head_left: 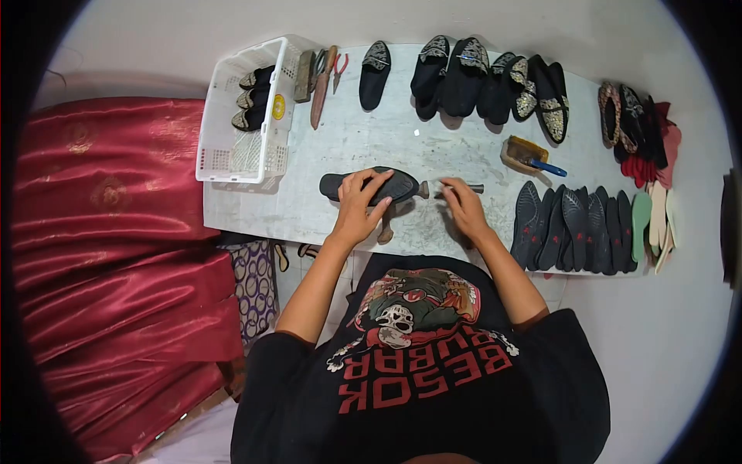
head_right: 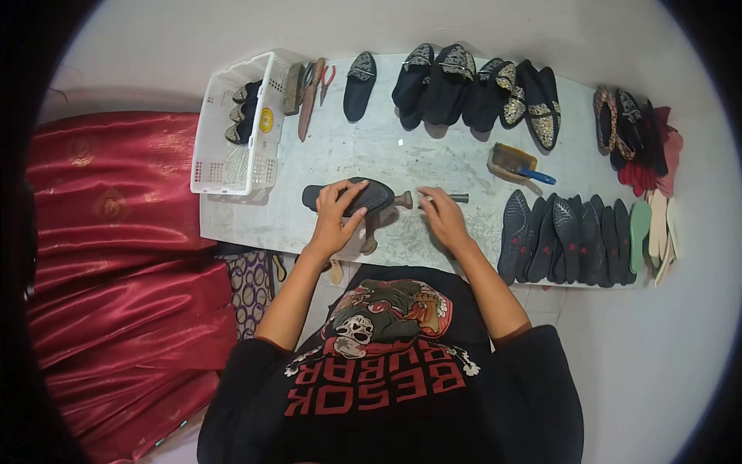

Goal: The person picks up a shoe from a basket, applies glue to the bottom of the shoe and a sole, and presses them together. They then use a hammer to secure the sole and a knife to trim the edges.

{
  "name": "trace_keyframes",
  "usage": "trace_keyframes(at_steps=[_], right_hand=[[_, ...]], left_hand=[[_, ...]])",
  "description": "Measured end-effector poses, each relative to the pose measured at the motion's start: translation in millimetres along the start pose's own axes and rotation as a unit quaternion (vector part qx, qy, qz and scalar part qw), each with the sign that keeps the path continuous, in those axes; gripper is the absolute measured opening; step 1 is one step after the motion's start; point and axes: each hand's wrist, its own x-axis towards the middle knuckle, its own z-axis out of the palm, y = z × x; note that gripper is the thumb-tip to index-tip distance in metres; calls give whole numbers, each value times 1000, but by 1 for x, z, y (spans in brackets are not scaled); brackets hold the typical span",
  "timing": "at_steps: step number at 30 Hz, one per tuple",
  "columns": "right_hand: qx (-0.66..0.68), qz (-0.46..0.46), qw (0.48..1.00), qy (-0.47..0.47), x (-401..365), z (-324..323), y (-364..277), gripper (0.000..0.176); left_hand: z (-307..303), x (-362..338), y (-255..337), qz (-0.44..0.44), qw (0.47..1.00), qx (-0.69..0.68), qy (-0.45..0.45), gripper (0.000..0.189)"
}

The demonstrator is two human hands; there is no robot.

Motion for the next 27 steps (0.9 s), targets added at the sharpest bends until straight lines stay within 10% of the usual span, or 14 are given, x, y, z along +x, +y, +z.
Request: trace_keyframes(at_steps=[12,27], right_hand=[[-253,253,929,-92,-19,-8,56,56],[-234,342,906,91,2,-29,9,37]], left_hand=[[18,-8,-27,31,993,-38,110,24],[-40,34,-91,147,967,-150,-141,39]])
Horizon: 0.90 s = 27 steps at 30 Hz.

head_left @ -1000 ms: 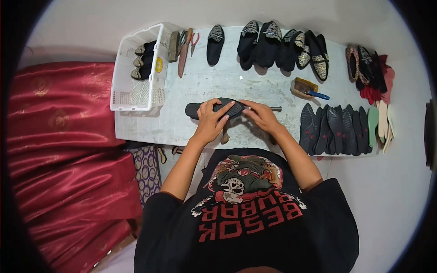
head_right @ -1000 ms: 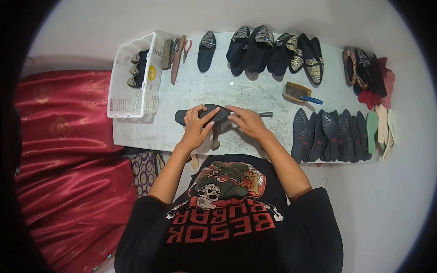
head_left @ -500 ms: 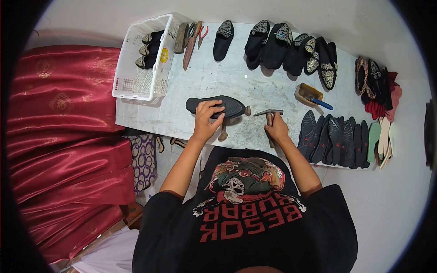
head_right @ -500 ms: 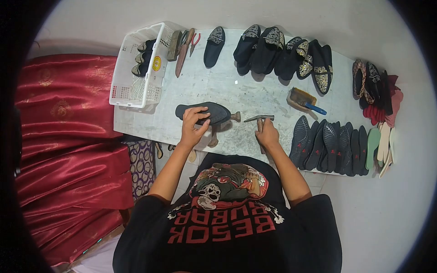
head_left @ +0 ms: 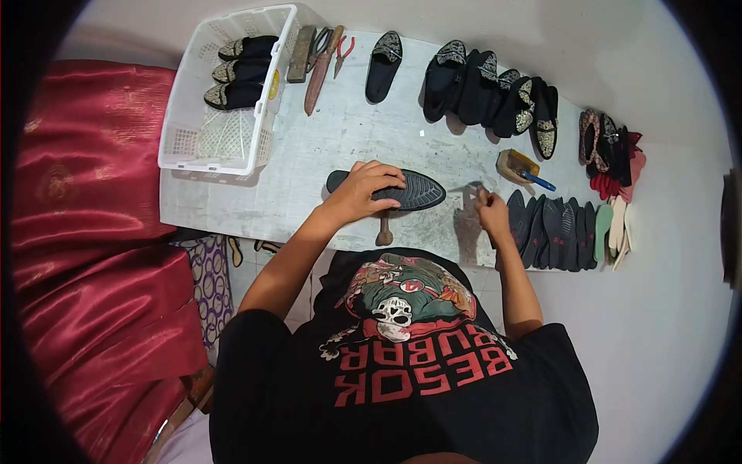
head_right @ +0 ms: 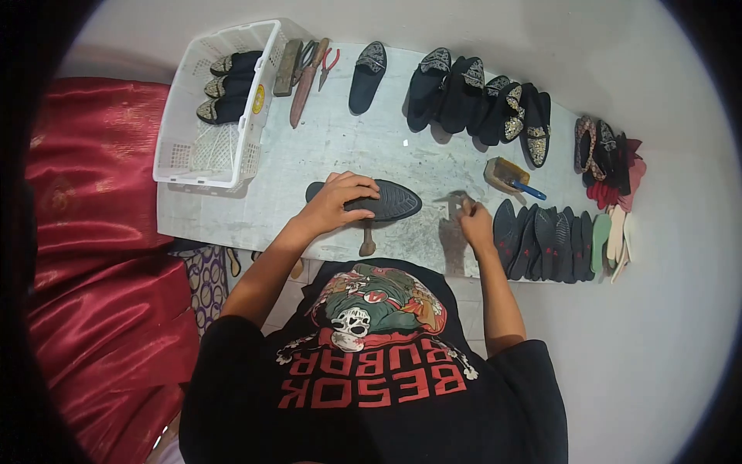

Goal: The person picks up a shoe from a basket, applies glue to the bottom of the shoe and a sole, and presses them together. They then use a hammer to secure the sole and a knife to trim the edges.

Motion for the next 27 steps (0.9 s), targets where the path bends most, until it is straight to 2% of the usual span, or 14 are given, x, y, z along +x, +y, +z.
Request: trace_keyframes(at_steps=[1,2,4,6,8,12,13,14,16,18,20,22,24,27], right_hand=[[52,0,999,5,-4,-10,-8,36],[115,42,992,-20,-17,-28,-40,30],[246,-2,969,-14,-37,-46,-78,30],[268,-27,963,-25,-54,-53,-113,34],[234,-46,970,-45,-70,-52,-149,26],[122,-58,987,-84,-92,-40,-198,41],[90,-63,989,-100,-97,-39,-211,38],[87,-63,989,-100,-102,-36,-217,38],[57,-133,987,-65,-111,-30,-231,35],[70,-131,987,-61,-120,-32,-247,32],[41,-170,984,-46,-127,-30,-258,32],[25,-158,986,-57,-125,-22,-254,30],[-63,-216,973,-52,-116,-4,-239,28],[-66,-181,978,-83,-110,-13,-243,27]], left_hand=[[1,0,-6,11,1000,-13,1,38],[2,0,-10,20,999,-25,2,38],[12,-6,-14,37,998,-11,40,37],[23,-14,-12,54,996,5,74,37],[31,-22,-6,44,991,29,124,36],[39,-27,-3,30,987,24,153,34],[42,-27,-5,35,986,21,160,34],[44,-27,-7,34,986,19,162,34],[43,-27,-10,41,984,-3,171,34],[41,-26,-11,41,984,-2,171,34],[40,-27,-10,44,985,-2,169,33],[42,-30,-10,32,987,17,158,31],[45,-28,-10,35,985,10,169,31],[46,-27,-8,32,982,9,186,30]])
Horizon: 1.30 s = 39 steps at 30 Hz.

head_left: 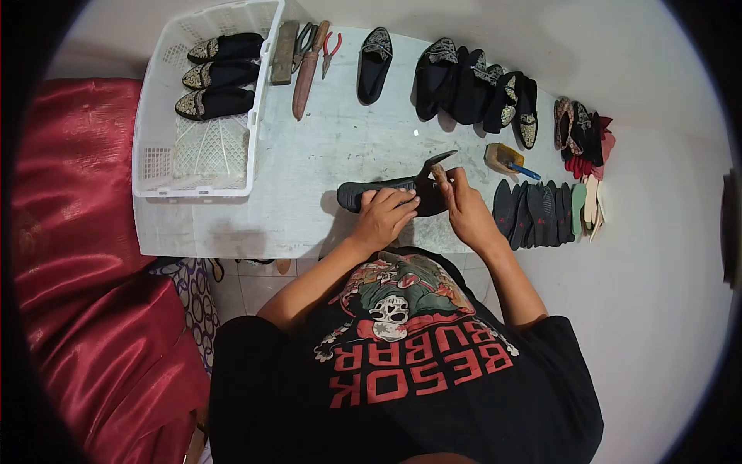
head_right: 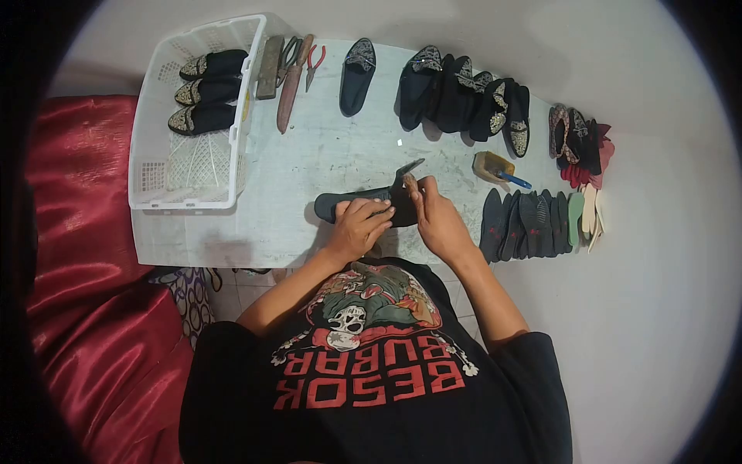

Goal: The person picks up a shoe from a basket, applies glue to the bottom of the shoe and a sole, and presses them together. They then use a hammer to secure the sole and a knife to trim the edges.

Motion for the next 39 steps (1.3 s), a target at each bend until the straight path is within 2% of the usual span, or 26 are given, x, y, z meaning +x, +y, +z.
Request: trace_keyframes(at_steps=[3,6,8,11,16,18,20,23,27,30,31,33,34,36,39], right_hand=[[-15,7,1000,-13,5,0,1,28],[-24,-41,999,-8,6,-3,-8,28],[6,-1,1000,-9,4,-2,-18,27],[-51,-20,998,-34,4,15,0,27],[-45,-49,997,-31,12,7,2,25],[-33,-53,997,-40,10,1,0,25],[45,-32,998,-3,0,-7,-5,25],[-29,-18,999,9,-10,-4,9,26],[-24,-26,999,34,-9,3,22,24],[-30,-17,999,-12,-9,-8,12,25],[-29,-15,999,-9,-13,-11,10,25],[47,-15,997,58,-25,-13,8,25],[48,-12,997,55,-31,-12,10,25],[47,-18,991,120,-40,-13,16,25],[0,20,994,108,-42,6,38,25]], left_hand=[[-3,-1,1,6,1000,6,1,28],[-2,0,0,11,1000,11,8,25],[-1,-1,2,10,1000,16,10,23],[1,-3,3,9,999,21,23,21],[2,-3,1,-3,1000,20,14,17],[2,-3,1,3,1000,19,15,18],[3,-4,1,1,1000,18,18,19],[3,-3,5,-1,1000,10,27,24],[3,-1,2,8,999,24,19,26],[1,-1,2,17,999,26,6,25],[0,0,3,14,1000,28,5,25],[0,2,3,12,1000,25,6,25],[0,0,3,10,1000,23,5,25],[2,0,2,9,1000,24,8,26],[1,3,1,14,1000,22,-3,29]])
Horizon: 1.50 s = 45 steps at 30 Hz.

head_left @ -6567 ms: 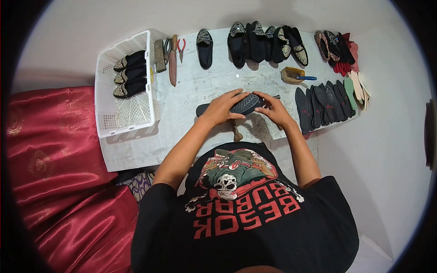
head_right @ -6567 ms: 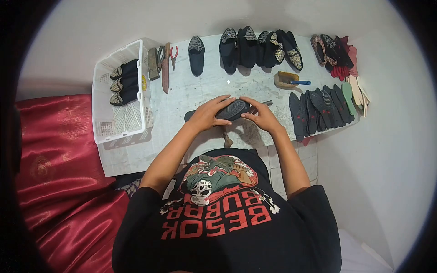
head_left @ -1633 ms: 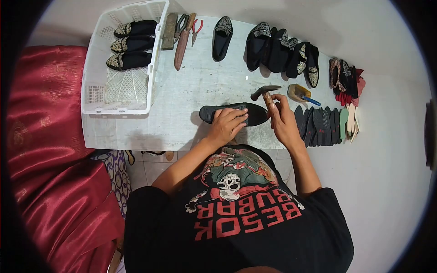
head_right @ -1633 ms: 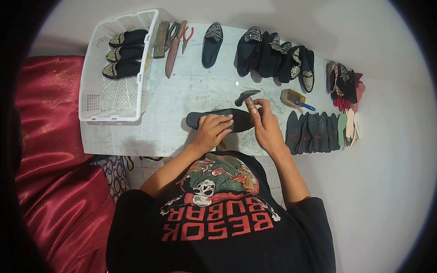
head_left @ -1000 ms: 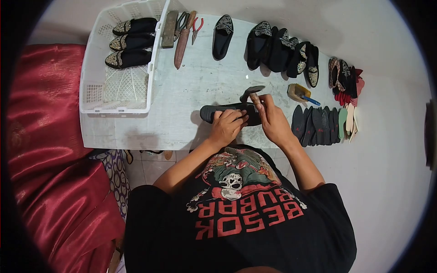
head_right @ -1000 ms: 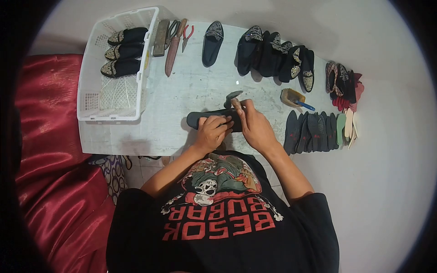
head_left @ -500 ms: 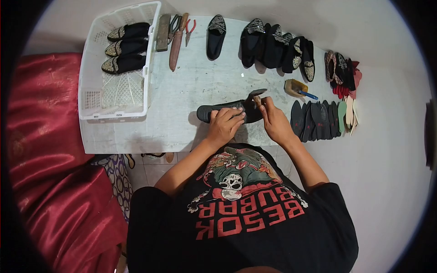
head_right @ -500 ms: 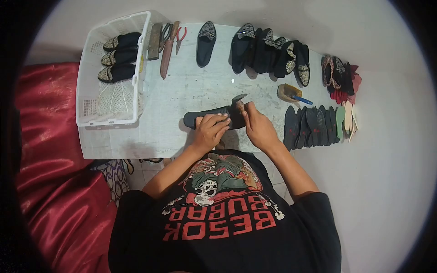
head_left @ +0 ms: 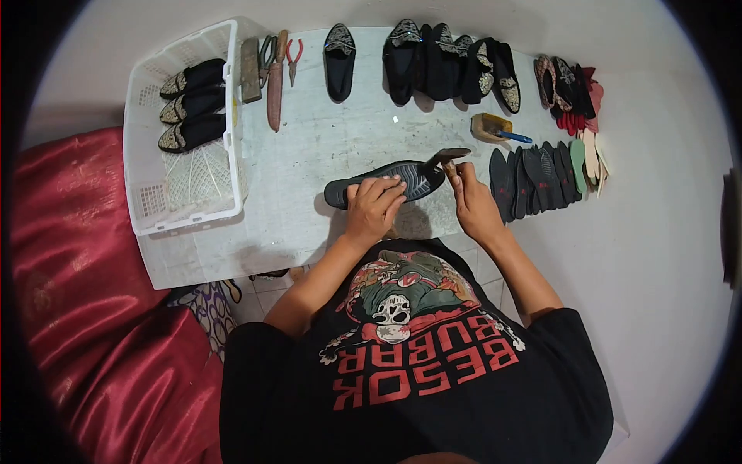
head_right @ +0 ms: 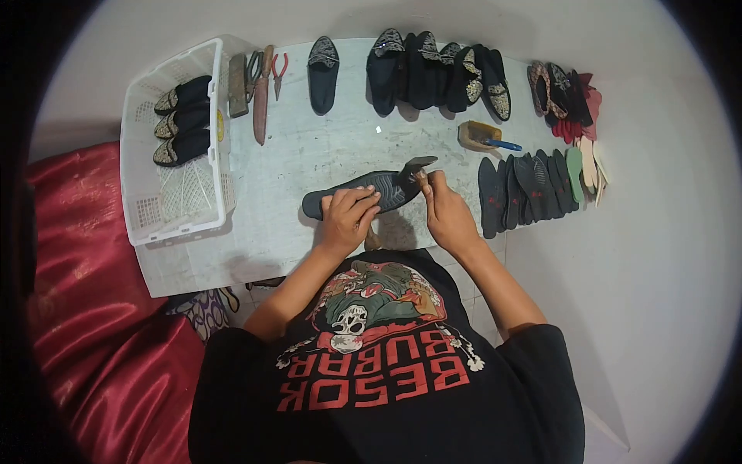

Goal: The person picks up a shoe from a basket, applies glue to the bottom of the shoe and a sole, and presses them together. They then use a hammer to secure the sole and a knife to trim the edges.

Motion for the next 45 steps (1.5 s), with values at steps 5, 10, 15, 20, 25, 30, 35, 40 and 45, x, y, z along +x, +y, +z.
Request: trace_keyframes(at_steps=[5,10,15,20,25,30,35,40,45], right_hand=[[-28,1,999,-21,3,-4,-3,25],[17,8,1000,-6,-5,-17,-5,33],[28,-43,997,65,-26,0,24,35],[26,-58,998,28,-23,-10,24,37],[88,-46,995,10,-9,-23,38,38],[170,-94,979,63,-32,-21,54,40],[98,-98,990,31,-38,-1,72,39],[110,-132,985,18,-30,-14,71,39],[132,-142,981,22,-29,0,94,42]], left_hand=[[-8,10,11,3,997,44,-62,44],[-8,9,7,5,993,45,-105,51],[-7,9,12,-8,992,60,-110,50],[-12,19,21,-18,992,73,-105,47],[-16,32,12,-24,989,9,-146,48],[-16,35,14,-14,985,49,-165,55],[-18,37,17,-28,976,72,-202,58],[-19,41,21,-27,969,87,-228,57],[-14,41,29,-53,945,153,-285,65]])
